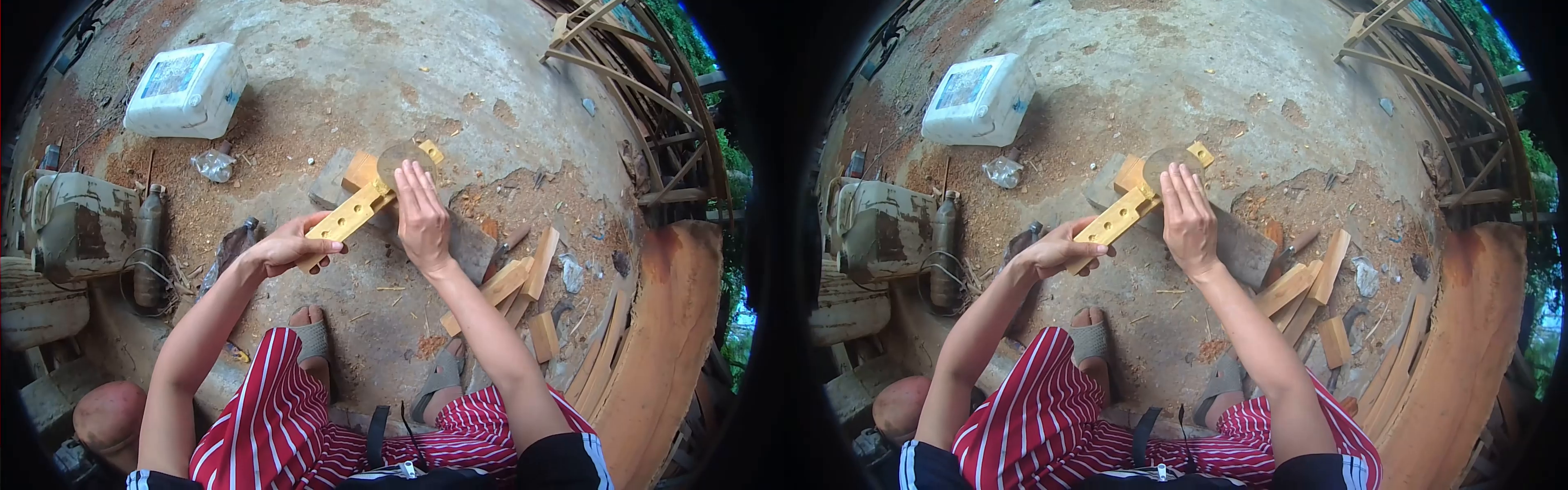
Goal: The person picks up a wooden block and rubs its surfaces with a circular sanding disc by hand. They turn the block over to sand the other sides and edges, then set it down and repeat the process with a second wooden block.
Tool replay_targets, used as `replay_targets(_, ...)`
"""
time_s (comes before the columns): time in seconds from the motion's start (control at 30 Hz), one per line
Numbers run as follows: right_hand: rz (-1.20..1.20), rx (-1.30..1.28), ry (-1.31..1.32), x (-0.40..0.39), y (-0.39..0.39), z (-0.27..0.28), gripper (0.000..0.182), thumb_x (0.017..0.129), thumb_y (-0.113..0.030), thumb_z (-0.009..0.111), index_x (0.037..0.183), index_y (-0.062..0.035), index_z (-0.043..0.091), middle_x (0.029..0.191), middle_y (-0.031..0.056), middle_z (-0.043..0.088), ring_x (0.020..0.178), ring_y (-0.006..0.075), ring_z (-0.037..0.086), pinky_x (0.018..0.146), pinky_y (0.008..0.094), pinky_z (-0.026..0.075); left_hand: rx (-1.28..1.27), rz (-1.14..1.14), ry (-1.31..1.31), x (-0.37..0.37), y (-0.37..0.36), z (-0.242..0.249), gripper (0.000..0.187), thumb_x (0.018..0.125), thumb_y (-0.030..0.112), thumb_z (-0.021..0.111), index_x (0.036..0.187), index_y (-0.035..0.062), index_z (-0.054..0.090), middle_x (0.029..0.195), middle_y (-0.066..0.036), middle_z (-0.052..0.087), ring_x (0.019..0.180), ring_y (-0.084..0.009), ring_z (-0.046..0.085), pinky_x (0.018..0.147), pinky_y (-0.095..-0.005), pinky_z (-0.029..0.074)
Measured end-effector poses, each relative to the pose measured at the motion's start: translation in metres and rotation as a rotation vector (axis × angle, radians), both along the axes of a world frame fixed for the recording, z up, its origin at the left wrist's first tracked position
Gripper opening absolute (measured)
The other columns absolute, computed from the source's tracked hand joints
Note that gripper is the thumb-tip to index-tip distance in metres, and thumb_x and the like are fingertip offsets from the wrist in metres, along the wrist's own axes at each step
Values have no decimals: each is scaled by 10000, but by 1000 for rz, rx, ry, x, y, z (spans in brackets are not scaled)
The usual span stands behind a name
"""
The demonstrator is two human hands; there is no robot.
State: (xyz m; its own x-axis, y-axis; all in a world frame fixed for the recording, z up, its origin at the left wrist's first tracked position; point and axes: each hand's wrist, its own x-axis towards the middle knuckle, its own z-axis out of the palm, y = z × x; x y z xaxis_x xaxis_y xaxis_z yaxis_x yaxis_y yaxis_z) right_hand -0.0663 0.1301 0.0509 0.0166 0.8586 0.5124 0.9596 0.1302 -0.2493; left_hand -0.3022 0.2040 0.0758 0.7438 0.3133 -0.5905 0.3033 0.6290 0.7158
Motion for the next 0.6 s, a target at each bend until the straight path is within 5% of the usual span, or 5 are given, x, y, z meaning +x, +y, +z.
replay_targets(0.17,33,-28,43,8,1,3,330,924,-33,498,1241,18,576,1310,183,571,1263,318,514,1090,419,398,-10,-7,-6,0,0,-3,693,833,232,757,1409,110,391,1020,-57,643,728,-83,585,579,-240,501)
replay_targets(0.27,28,71,190,10,0,12,301,969,-103,476,1234,-13,586,1171,205,640,1128,324,611,955,413,494,-14,-30,3,-1,1,-2,679,839,233,751,1400,108,391,1014,-51,639,730,-84,588,580,-239,503)
replay_targets(0.33,-227,-384,674,5,-4,47,310,1011,-199,440,1240,-47,582,973,214,681,920,331,683,759,424,534,-15,-43,31,-2,6,-3,649,841,239,749,1373,107,402,1001,-43,634,730,-85,589,586,-243,507)
replay_targets(0.37,-209,-203,684,16,-5,25,335,1025,-257,415,1261,-73,567,835,211,673,780,336,692,640,437,512,-10,-51,44,-2,8,-4,626,839,239,750,1347,101,410,999,-38,626,739,-85,589,599,-249,512)
replay_targets(0.6,-433,192,548,37,-81,21,366,1008,-127,393,1357,-53,477,1264,193,590,1070,330,629,921,396,485,21,-41,39,-3,1,7,610,844,224,745,1345,125,411,979,-21,606,735,-86,574,617,-254,503)
